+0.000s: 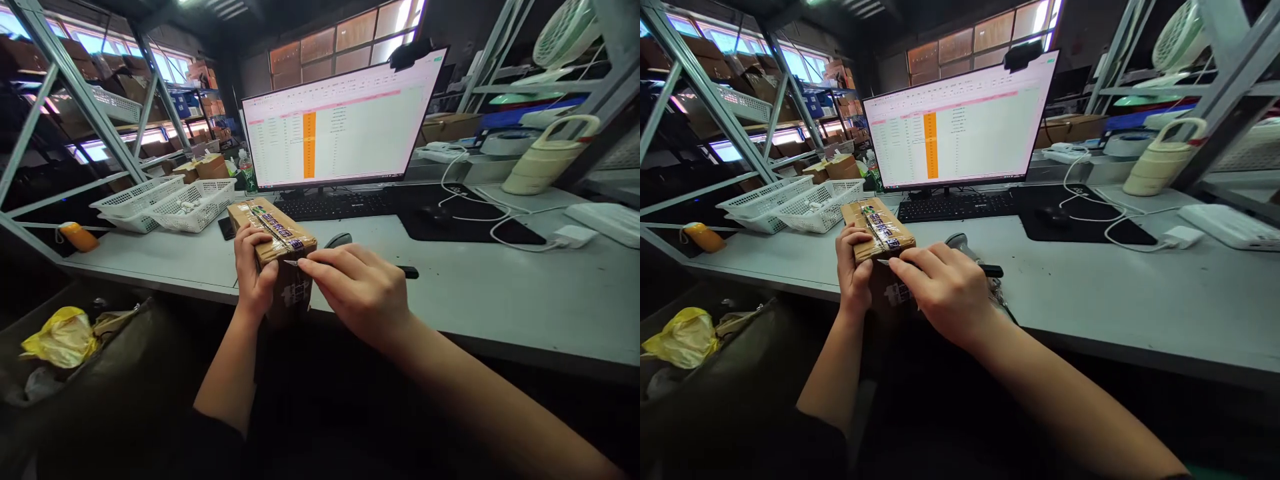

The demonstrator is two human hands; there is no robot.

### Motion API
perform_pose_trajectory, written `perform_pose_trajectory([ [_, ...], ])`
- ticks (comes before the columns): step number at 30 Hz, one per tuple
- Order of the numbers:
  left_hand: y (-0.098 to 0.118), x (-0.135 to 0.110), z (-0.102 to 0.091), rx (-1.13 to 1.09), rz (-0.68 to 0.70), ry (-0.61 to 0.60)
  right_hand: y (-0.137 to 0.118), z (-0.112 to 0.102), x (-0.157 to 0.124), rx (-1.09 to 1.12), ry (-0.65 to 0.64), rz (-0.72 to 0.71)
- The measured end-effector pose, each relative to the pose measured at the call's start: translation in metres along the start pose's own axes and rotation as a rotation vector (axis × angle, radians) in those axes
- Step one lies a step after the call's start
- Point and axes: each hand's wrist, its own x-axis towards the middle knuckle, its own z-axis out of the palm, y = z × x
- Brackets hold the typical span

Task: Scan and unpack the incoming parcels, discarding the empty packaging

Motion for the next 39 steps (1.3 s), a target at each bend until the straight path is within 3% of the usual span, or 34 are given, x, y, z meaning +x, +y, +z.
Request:
perform_pose_trajectory([
  [13,-0.004,0.002,0.0,0.028,0.005,0.005,-0.007,0.009,0.01,-0.118,-0.017,-0.012],
  [24,0.0,0.001,0.003,0.012,0.019,0.072,-0.006,0.0,0.019,-0.265,-0.156,-0.004],
  [29,0.005,0.0,0.008,0.124,0.047,0.095,0.016,-0.003,0.013,-0.279,-0.248,0.121],
  [36,0.003,-0.001,0.005,0.124,0.039,0.115,0.032,-0.016,0.002,-0.219,-0.216,0.207],
  [39,0.01,-0.006,0.016,0.236,0.0,0.158,0.04,-0.02,-0.009,0.025,-0.119,0.45],
])
